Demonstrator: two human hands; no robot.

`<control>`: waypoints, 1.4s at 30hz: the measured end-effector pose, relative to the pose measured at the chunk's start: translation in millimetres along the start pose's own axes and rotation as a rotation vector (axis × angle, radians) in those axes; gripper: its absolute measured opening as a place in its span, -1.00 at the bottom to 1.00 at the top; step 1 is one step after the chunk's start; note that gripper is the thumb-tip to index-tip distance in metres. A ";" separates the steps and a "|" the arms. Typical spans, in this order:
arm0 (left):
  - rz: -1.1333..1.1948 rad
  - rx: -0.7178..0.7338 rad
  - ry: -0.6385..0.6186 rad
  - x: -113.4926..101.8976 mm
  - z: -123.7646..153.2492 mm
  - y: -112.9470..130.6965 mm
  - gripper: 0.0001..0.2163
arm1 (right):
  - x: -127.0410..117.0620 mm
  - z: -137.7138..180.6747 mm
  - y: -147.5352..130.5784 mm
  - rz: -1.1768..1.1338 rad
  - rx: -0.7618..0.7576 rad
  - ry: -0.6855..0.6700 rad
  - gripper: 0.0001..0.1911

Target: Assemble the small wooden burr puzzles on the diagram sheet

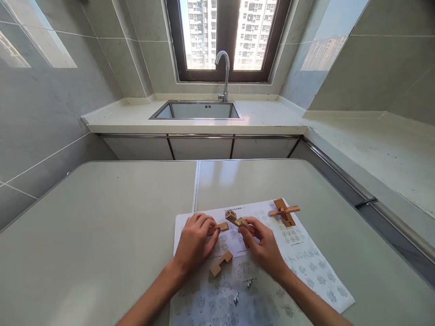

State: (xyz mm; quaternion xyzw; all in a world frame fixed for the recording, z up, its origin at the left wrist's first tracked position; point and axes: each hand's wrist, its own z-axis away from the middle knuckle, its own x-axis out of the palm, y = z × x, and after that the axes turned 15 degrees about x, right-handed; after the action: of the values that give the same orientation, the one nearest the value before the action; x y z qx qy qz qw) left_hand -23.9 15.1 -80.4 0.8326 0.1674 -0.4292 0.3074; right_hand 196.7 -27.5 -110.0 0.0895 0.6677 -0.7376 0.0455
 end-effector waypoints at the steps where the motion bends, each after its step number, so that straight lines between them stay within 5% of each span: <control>1: -0.020 0.028 -0.017 0.9 0.7 -1.2 -0.92 | -0.6 -0.7 0.4 -0.007 0.021 0.004 -0.71; 11: -0.047 0.239 -0.042 -13.4 1.1 7.9 -0.86 | -3.0 -5.6 -6.1 -0.179 0.147 -0.011 -0.65; 20: 0.007 0.205 -0.371 -12.3 6.6 22.5 -0.73 | -3.7 -7.2 -5.5 -0.237 0.171 -0.015 -0.61; 23: 0.294 0.023 -0.347 -15.5 2.2 26.9 -0.74 | -4.2 -7.6 -6.1 -0.259 0.168 -0.033 -0.62; 28: 1.088 -0.410 -0.215 -8.2 -1.3 37.8 -0.60 | -7.5 -9.1 -9.6 -0.298 0.153 -0.048 -0.65; 31: 1.258 -0.549 -0.143 -0.4 -1.0 41.4 -0.54 | -9.1 -9.3 -12.0 -0.311 0.139 -0.065 -0.66; 42: 1.451 -0.436 -0.037 2.7 -1.9 38.8 -0.61 | -9.9 -3.5 -10.6 -0.195 0.104 -0.219 -0.61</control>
State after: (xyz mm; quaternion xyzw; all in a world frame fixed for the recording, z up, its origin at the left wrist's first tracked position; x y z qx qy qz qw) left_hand -0.1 -12.9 -67.5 0.6469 -0.3467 -0.0904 0.6731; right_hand 204.6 -23.4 -98.0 -0.0545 0.6253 -0.7773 0.0418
